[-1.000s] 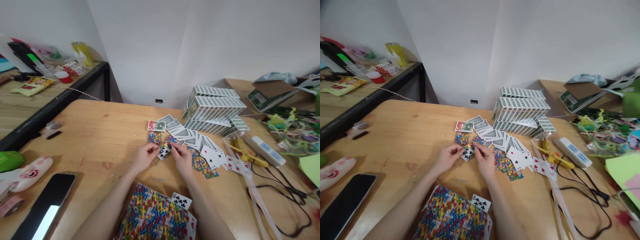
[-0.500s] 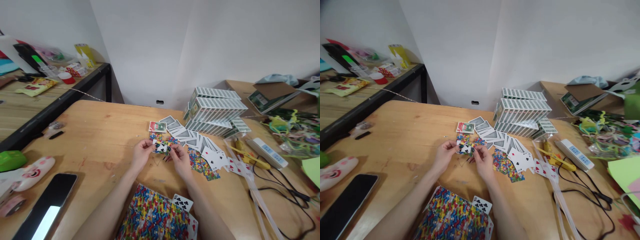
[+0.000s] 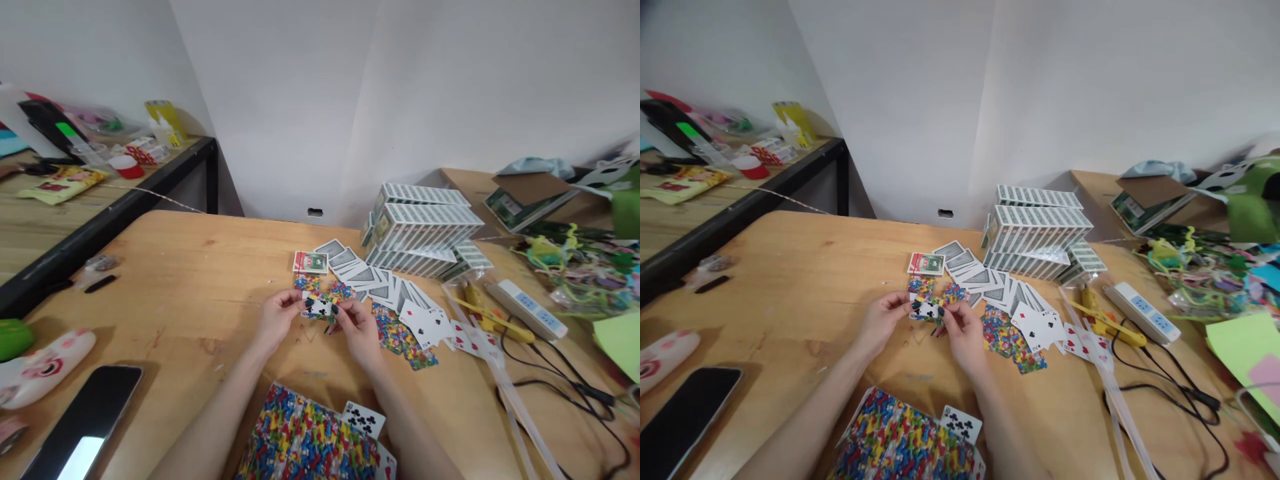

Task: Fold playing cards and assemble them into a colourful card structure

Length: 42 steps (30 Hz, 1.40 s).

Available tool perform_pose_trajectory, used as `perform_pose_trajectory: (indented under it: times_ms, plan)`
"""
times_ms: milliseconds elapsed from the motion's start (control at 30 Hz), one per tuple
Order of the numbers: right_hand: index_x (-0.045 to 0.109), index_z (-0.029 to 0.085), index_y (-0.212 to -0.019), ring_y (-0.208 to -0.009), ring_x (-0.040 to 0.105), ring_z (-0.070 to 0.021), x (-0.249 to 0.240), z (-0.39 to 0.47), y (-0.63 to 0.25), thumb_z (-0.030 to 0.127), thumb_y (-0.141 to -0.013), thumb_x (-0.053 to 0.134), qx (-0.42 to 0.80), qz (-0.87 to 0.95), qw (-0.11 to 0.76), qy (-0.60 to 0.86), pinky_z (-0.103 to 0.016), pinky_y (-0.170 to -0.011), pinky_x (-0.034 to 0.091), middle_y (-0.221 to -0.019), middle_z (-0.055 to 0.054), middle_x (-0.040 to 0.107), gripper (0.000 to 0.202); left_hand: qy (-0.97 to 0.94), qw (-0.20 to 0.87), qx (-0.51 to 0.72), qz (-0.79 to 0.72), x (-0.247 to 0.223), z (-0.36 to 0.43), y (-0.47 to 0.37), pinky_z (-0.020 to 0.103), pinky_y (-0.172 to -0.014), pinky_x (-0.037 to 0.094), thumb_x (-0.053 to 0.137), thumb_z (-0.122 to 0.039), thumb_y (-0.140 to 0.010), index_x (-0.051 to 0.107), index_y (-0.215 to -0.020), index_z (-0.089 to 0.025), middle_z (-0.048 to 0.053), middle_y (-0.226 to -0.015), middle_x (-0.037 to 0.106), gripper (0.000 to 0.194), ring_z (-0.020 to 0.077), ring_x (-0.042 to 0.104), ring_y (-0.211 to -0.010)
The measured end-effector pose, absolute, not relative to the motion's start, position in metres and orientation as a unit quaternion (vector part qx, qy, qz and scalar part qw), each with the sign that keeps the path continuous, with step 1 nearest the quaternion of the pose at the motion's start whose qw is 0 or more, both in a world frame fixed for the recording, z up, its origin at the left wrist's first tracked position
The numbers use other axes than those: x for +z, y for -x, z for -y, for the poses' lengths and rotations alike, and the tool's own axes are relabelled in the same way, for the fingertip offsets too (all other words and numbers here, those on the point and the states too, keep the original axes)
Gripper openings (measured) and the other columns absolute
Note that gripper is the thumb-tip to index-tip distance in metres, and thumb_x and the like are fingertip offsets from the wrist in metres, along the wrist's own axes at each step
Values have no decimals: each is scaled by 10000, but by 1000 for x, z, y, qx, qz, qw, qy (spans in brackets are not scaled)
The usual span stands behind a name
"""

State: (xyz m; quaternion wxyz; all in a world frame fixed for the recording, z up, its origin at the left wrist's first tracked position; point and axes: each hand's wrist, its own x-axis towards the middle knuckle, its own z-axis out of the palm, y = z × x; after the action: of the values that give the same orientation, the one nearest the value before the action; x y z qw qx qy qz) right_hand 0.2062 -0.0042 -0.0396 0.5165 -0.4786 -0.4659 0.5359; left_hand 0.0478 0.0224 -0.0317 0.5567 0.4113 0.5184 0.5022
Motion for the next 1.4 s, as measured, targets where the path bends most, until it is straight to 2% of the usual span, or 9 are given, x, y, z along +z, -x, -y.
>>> perform_pose_trajectory:
  times_ms: [200, 467, 700, 867, 1000, 1167, 1400]
  plan:
    - [478, 189, -707, -424, 535, -103, -36, 5, -208, 420, -721, 577, 546, 462, 517, 470, -248, -449, 484, -538, 41, 523, 252, -420, 560, 488, -521, -29, -21, -47, 218, -558, 413, 710, -305, -532, 608, -637, -135, -4, -597, 603, 224, 112, 526, -553]
    - [495, 183, -677, -421, 529, -96, -34, 5, -210, 390, -716, 594, 566, 451, 523, 451, -236, -445, 468, -525, 50, 507, 232, -449, 587, 456, -497, -27, -22, -45, 221, -592, 415, 677, -295, -590, 634, -653, -130, 9, -630, 628, 183, 121, 544, -593]
    - [496, 177, -646, -320, 374, -43, -36, 4, -214, 362, -716, 598, 553, 455, 520, 466, -168, -327, 312, -440, 84, 415, 223, -461, 603, 436, -483, -27, -22, -45, 215, -594, 402, 654, -258, -620, 617, -692, -124, 3, -642, 602, 157, 110, 521, -596]
    - [533, 169, -652, -394, 423, -56, -37, 3, -212, 338, -698, 617, 541, 463, 526, 466, -185, -385, 378, -513, 55, 463, 195, -449, 570, 478, -495, -32, -20, -48, 178, -545, 364, 674, -190, -561, 528, -613, -143, -41, -605, 530, 162, 81, 469, -565]
    - [549, 166, -655, -431, 443, -66, -39, 2, -213, 344, -688, 622, 534, 467, 521, 474, -199, -408, 401, -572, 33, 493, 195, -431, 554, 510, -496, -34, -18, -50, 163, -557, 352, 658, -151, -543, 473, -554, -144, -47, -657, 520, 186, 69, 461, -593]
    - [544, 171, -656, -434, 437, -67, -39, 1, -214, 329, -696, 614, 541, 469, 519, 468, -196, -409, 398, -564, 36, 483, 178, -415, 569, 495, -509, -33, -19, -48, 174, -554, 354, 666, -159, -516, 499, -560, -144, -40, -633, 527, 173, 76, 466, -582]
    - [528, 173, -664, -418, 413, -55, -40, 0, -218, 304, -706, 604, 546, 471, 515, 464, -176, -390, 377, -550, 49, 450, 157, -413, 594, 467, -508, -28, -18, -48, 189, -557, 379, 690, -164, -462, 501, -539, -138, -28, -703, 561, 206, 79, 495, -587]
